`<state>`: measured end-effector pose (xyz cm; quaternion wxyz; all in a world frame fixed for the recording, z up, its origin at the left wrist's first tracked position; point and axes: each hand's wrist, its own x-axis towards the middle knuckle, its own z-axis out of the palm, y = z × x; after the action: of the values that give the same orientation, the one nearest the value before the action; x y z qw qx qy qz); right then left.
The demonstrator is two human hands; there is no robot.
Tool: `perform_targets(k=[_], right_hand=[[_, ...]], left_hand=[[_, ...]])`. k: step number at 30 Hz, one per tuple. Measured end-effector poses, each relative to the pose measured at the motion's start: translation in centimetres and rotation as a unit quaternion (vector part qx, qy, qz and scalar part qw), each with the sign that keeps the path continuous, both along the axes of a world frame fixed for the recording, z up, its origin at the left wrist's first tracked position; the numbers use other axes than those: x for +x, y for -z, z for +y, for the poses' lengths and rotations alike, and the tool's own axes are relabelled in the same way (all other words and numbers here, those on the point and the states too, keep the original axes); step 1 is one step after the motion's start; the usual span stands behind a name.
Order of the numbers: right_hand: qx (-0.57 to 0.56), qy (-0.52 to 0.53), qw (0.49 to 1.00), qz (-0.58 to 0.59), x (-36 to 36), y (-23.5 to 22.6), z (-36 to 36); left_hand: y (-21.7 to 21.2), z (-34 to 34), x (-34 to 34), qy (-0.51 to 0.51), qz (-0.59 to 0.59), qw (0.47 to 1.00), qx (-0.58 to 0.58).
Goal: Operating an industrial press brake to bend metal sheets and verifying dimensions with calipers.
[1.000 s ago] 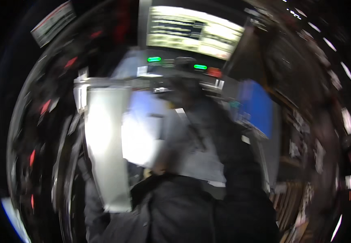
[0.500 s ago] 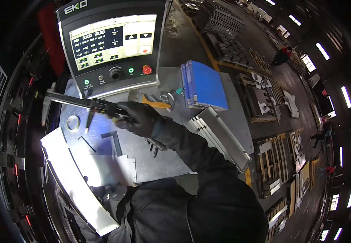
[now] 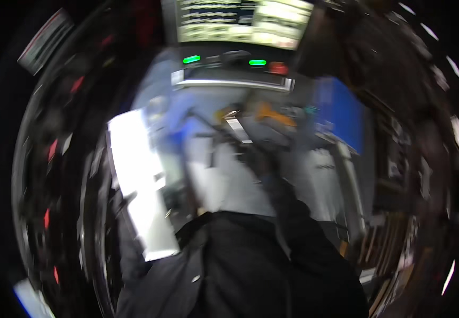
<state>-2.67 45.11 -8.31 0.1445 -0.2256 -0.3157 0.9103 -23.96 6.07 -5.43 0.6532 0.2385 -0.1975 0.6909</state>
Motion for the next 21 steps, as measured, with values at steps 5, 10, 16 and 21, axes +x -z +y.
perform_targets(k=[5,10,16,21], right_hand=[[0.532,-0.113,0.839,-0.034,-1.6,-10.9,-4.4],[0.579,-0.074,0.812,-0.013,0.6,-9.5,-5.6],[0.644,-0.102,0.755,-0.064,2.5,-11.9,-8.0],[0.648,-0.067,0.756,-0.063,3.9,-12.7,-7.5]], left_hand=[[-0.6,12.4,0.9,0.106,0.019,0.992,0.073],[-10.6,10.3,5.3,-0.110,0.177,0.972,-0.108],[-13.2,14.5,8.8,-0.121,0.168,0.971,-0.120],[-13.7,17.9,11.1,-0.062,0.119,0.987,-0.092]])
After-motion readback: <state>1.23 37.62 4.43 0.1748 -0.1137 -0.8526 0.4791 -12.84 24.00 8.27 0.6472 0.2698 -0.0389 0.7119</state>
